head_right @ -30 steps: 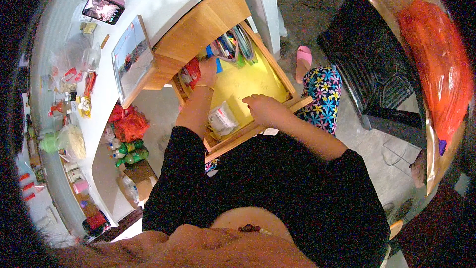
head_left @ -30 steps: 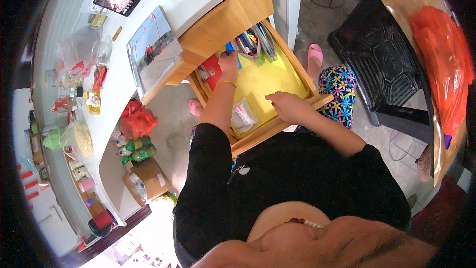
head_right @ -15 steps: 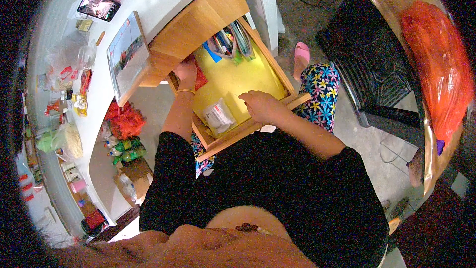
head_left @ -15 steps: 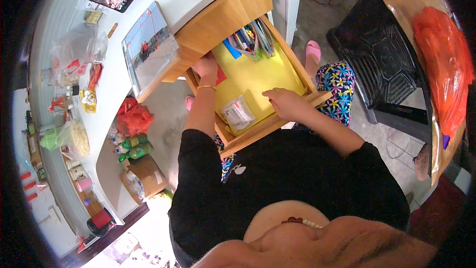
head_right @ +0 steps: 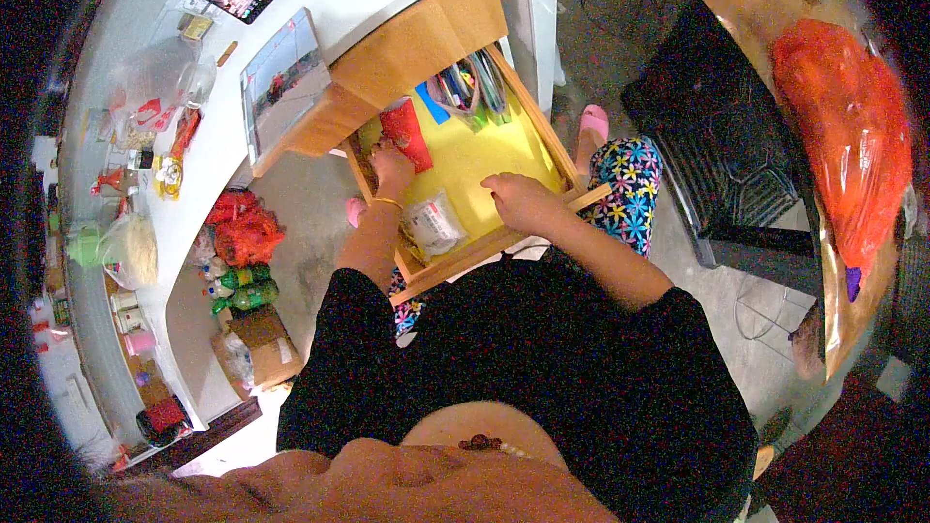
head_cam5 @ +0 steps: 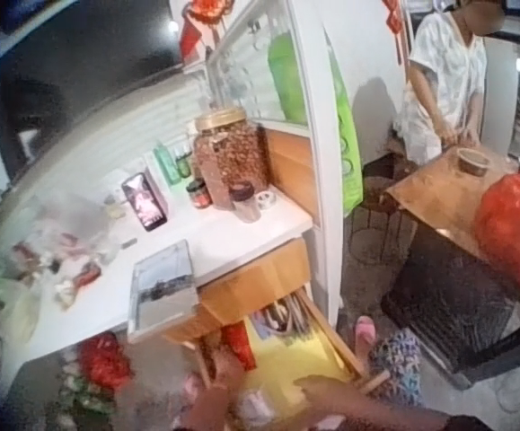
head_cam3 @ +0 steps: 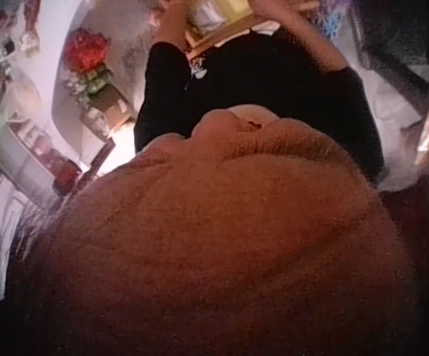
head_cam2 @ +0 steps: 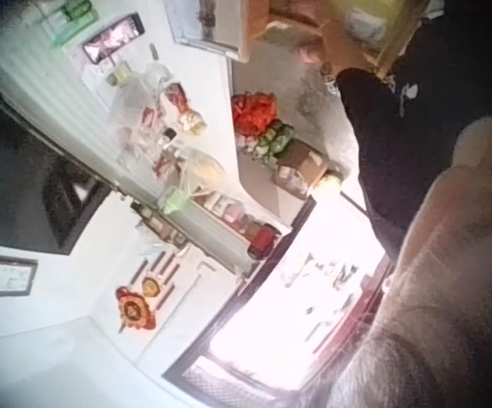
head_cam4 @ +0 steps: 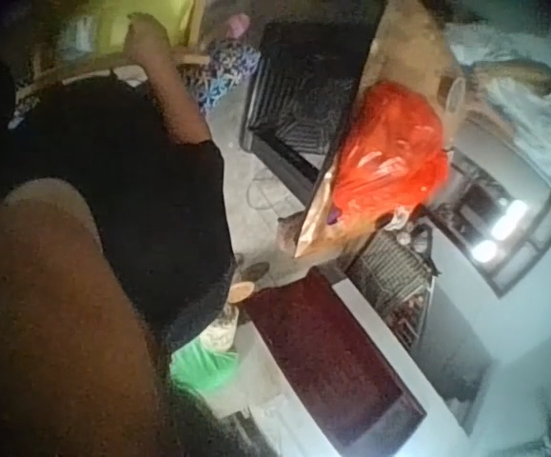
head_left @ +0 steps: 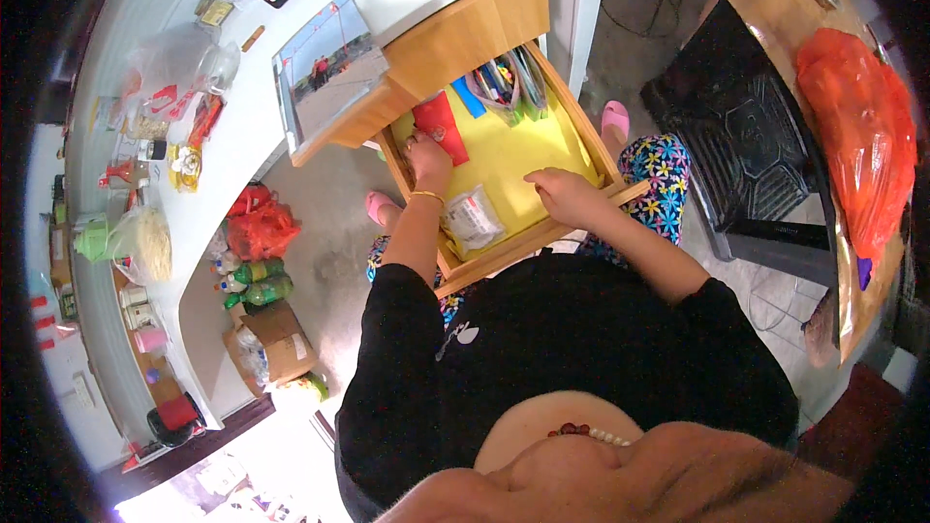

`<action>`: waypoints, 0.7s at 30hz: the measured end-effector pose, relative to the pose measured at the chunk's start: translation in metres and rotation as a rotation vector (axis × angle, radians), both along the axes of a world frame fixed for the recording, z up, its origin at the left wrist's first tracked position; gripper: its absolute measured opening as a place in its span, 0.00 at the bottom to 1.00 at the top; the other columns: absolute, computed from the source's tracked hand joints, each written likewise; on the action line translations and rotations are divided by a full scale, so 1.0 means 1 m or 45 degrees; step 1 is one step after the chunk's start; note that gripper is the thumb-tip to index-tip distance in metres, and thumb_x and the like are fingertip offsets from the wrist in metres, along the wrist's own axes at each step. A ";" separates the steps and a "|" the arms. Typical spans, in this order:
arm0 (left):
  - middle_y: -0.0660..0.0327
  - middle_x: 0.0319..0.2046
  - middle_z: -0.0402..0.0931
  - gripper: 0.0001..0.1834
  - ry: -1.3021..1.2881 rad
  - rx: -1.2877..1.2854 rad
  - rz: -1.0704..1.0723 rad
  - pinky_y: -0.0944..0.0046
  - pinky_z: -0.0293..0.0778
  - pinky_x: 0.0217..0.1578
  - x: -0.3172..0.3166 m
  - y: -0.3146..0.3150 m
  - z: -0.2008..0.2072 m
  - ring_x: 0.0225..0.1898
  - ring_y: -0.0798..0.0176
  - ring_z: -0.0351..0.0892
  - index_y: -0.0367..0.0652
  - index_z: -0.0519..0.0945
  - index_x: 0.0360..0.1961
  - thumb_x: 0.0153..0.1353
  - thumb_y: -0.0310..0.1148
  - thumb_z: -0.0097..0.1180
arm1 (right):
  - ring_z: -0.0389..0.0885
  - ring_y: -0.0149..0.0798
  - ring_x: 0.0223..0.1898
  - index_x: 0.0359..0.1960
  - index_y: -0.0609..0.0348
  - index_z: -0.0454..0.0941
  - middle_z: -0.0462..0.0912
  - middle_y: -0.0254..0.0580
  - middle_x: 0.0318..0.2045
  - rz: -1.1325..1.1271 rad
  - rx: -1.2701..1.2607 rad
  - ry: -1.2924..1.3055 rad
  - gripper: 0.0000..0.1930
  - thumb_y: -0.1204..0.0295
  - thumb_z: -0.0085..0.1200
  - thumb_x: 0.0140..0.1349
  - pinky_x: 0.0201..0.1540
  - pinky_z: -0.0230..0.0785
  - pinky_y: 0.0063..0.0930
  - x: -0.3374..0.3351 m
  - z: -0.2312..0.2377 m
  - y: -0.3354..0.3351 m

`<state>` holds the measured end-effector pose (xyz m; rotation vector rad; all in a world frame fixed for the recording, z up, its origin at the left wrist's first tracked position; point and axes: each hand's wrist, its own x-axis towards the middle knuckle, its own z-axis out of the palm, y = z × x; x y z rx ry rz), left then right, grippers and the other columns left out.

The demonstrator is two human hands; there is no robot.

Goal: The person organizes a drawer by handling and repositioning a stapler, envelopes, and several photographs.

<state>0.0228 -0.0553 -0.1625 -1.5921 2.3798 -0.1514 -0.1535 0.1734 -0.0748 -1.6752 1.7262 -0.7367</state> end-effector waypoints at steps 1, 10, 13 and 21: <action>0.48 0.54 0.60 0.39 0.012 -0.013 0.002 0.55 0.58 0.55 0.000 0.003 0.002 0.54 0.47 0.61 0.28 0.53 0.58 0.51 0.37 0.56 | 0.74 0.53 0.42 0.44 0.63 0.71 0.76 0.56 0.39 0.002 -0.013 0.012 0.14 0.75 0.41 0.56 0.47 0.66 0.41 0.000 -0.001 0.001; 0.47 0.52 0.63 0.32 0.283 0.081 0.003 0.61 0.74 0.44 -0.004 0.039 0.034 0.50 0.50 0.68 0.35 0.49 0.62 0.58 0.28 0.45 | 0.75 0.54 0.40 0.42 0.62 0.72 0.77 0.55 0.37 -0.040 -0.160 0.008 0.13 0.76 0.42 0.55 0.44 0.67 0.41 -0.001 -0.007 0.005; 0.47 0.47 0.69 0.30 0.518 -0.137 -0.002 0.61 0.74 0.41 0.016 0.023 0.013 0.46 0.49 0.72 0.35 0.54 0.60 0.55 0.25 0.47 | 0.75 0.53 0.39 0.42 0.63 0.72 0.77 0.55 0.37 0.005 -0.204 0.010 0.12 0.76 0.42 0.56 0.44 0.67 0.39 0.000 -0.002 0.003; 0.56 0.33 0.75 0.20 2.077 0.794 0.362 0.64 0.73 0.35 0.016 0.089 0.111 0.35 0.61 0.77 0.26 0.70 0.44 0.45 0.15 0.43 | 0.77 0.42 0.37 0.48 0.61 0.69 0.77 0.47 0.38 -0.110 -0.283 -0.448 0.15 0.81 0.41 0.58 0.42 0.68 0.30 0.004 0.033 -0.002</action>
